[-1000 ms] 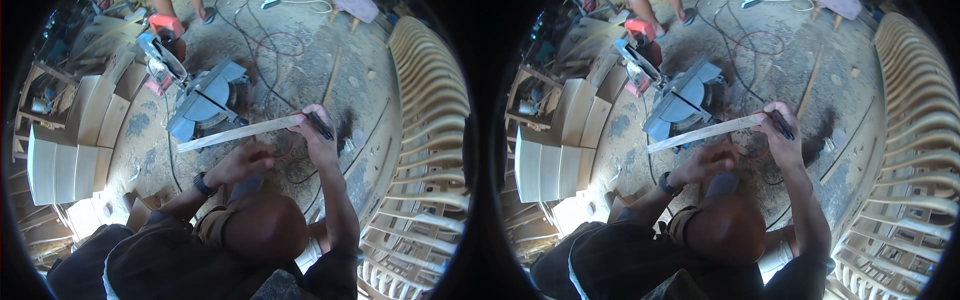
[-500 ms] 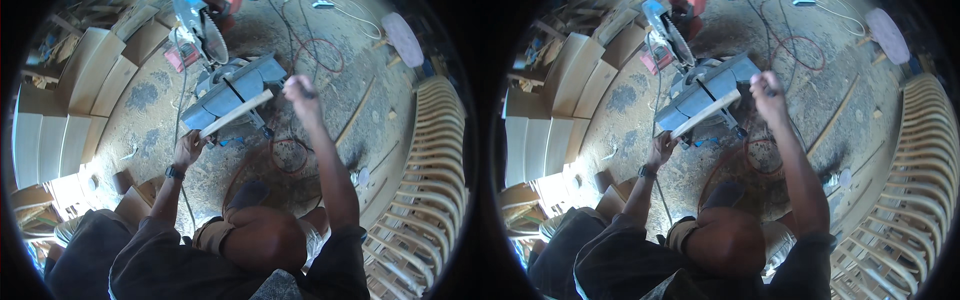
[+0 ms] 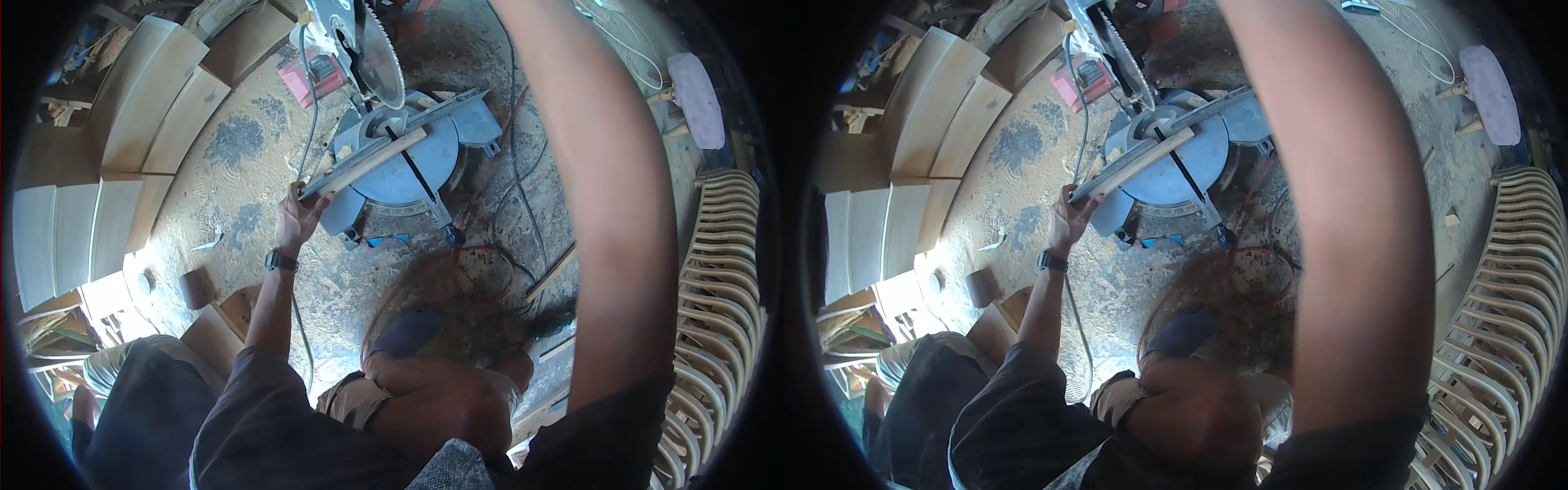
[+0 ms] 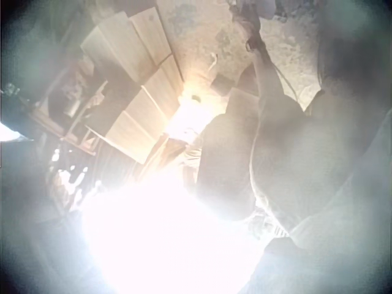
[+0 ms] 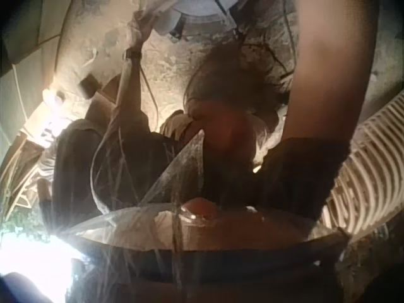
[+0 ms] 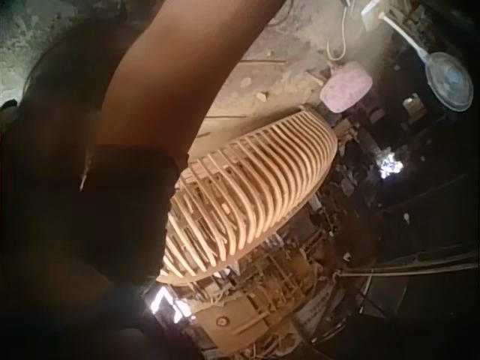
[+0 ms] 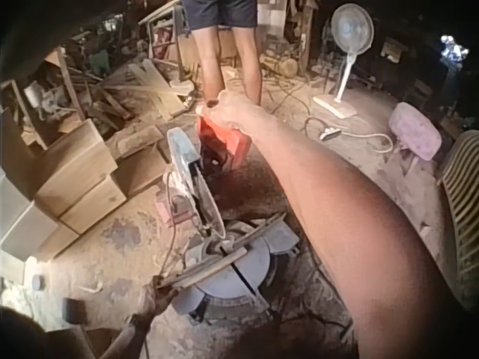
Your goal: The person constructs a wooden lattice structure, marking a wooden strip with a pen, cutting it to length using a miter saw, and then sanding the cut piece with a handheld power sander.
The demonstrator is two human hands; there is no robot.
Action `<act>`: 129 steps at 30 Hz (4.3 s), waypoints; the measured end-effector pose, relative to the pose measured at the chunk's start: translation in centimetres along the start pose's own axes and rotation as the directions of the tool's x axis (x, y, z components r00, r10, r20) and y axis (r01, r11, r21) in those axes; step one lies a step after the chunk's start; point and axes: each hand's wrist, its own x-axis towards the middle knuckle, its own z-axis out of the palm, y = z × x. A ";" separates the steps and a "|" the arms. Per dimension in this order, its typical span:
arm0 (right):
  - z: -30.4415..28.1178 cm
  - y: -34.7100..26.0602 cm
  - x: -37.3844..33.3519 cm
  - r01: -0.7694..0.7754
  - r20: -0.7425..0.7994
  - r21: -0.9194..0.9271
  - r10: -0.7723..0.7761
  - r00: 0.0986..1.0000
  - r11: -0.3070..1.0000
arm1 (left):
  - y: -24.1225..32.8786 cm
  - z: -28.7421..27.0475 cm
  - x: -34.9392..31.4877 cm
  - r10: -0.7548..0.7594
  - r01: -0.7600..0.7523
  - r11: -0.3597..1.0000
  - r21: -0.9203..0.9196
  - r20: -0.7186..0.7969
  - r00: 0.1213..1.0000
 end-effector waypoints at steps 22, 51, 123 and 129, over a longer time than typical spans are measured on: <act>-1.8 2.5 -13.6 -0.201 -0.004 0.484 0.232 0.973 0.852 | -0.9 -0.3 1.8 -0.122 0.135 0.990 -0.049 0.205 0.971; 1.8 7.3 -27.8 0.033 -0.146 0.773 0.127 0.981 0.633 | -3.7 -0.2 1.5 -0.264 0.280 0.956 -0.087 0.164 0.950; 2.3 7.6 -28.5 0.136 -0.216 0.698 0.026 0.976 0.703 | -6.3 0.5 1.9 -0.274 0.272 0.961 0.046 0.045 0.961; 2.4 7.6 -28.5 0.151 -0.227 0.703 0.019 0.974 0.695 | -8.0 -0.7 2.5 -0.323 0.314 0.944 0.100 0.098 0.941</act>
